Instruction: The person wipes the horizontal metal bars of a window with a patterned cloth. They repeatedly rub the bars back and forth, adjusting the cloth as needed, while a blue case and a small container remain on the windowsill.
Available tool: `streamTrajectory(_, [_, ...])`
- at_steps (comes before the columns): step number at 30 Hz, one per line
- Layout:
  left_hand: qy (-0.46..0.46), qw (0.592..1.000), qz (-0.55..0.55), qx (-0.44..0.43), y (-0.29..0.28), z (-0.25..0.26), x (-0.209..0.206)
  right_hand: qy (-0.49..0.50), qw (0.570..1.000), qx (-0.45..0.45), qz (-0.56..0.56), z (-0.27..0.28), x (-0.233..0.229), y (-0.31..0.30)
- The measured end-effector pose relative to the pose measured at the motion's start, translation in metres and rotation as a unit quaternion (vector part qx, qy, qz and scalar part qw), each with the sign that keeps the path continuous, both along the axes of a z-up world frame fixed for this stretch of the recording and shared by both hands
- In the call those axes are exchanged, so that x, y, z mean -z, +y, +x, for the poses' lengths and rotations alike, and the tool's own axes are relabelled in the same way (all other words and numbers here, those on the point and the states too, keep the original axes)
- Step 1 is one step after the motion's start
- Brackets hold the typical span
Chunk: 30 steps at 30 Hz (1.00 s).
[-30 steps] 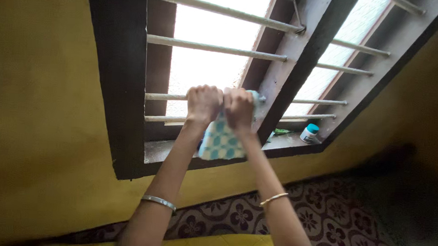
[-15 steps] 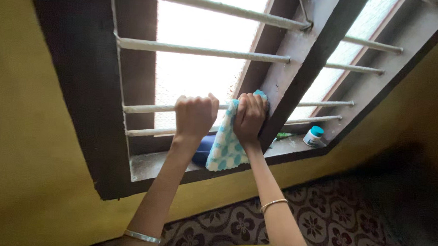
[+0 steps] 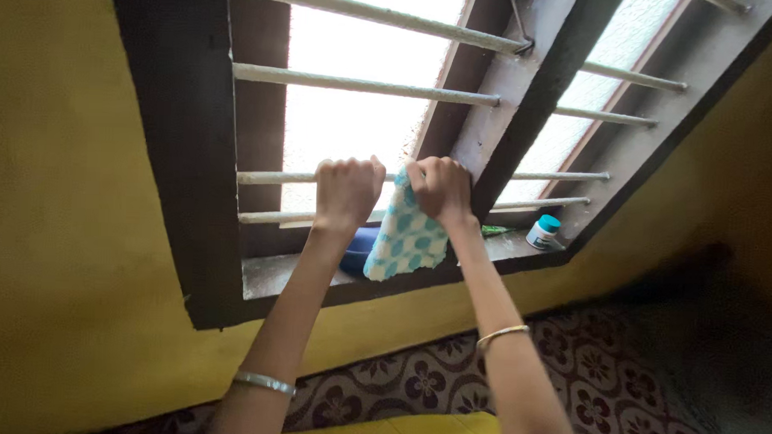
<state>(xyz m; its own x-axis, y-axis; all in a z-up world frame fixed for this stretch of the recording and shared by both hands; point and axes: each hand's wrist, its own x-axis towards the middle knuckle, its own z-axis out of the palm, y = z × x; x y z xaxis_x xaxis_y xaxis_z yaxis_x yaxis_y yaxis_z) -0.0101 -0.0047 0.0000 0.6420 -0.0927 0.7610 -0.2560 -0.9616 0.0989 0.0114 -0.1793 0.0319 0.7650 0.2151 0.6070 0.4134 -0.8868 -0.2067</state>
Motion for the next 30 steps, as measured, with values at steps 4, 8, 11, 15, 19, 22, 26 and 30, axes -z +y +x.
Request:
streamTrajectory(4, [0.131, 0.99, -0.005, -0.052, -0.009, 0.01, -0.006, -0.056, 0.998, -0.035, -0.014, -0.006, 0.005, 0.005])
streamTrajectory(8, [0.124, 0.992, -0.012, -0.032, -0.006, 0.024, 0.002, -0.239, 0.962, -0.132, 0.025, -0.019, 0.033, 0.034])
streamTrajectory(11, [0.009, 1.0, -0.017, -0.023, -0.003, 0.021, 0.008, -0.229, 0.962, -0.147, 0.038, -0.014, 0.032, 0.021])
streamTrajectory(15, [0.059, 0.997, -0.039, 0.006, -0.003, 0.004, -0.001, -0.292, 0.951, -0.106, 0.014, -0.004, 0.034, 0.003])
streamTrajectory(19, [-0.013, 0.999, -0.03, -0.002, -0.003, -0.008, -0.005, -0.334, 0.937, -0.089, 0.05, 0.002, 0.042, 0.008])
streamTrajectory(22, [-0.15, 0.988, -0.029, -0.001, -0.002, -0.012, -0.005, -0.346, 0.931, -0.091, 0.068, 0.007, 0.045, 0.01])
streamTrajectory(26, [-0.146, 0.988, -0.049, 0.029, -0.001, -0.011, -0.004, -0.348, 0.931, -0.093, 0.057, 0.008, 0.048, 0.008])
streamTrajectory(30, [-0.182, 0.982, -0.037, 0.02, -0.001, -0.011, -0.002, -0.356, 0.928, -0.09, 0.059, 0.007, 0.05, 0.009])
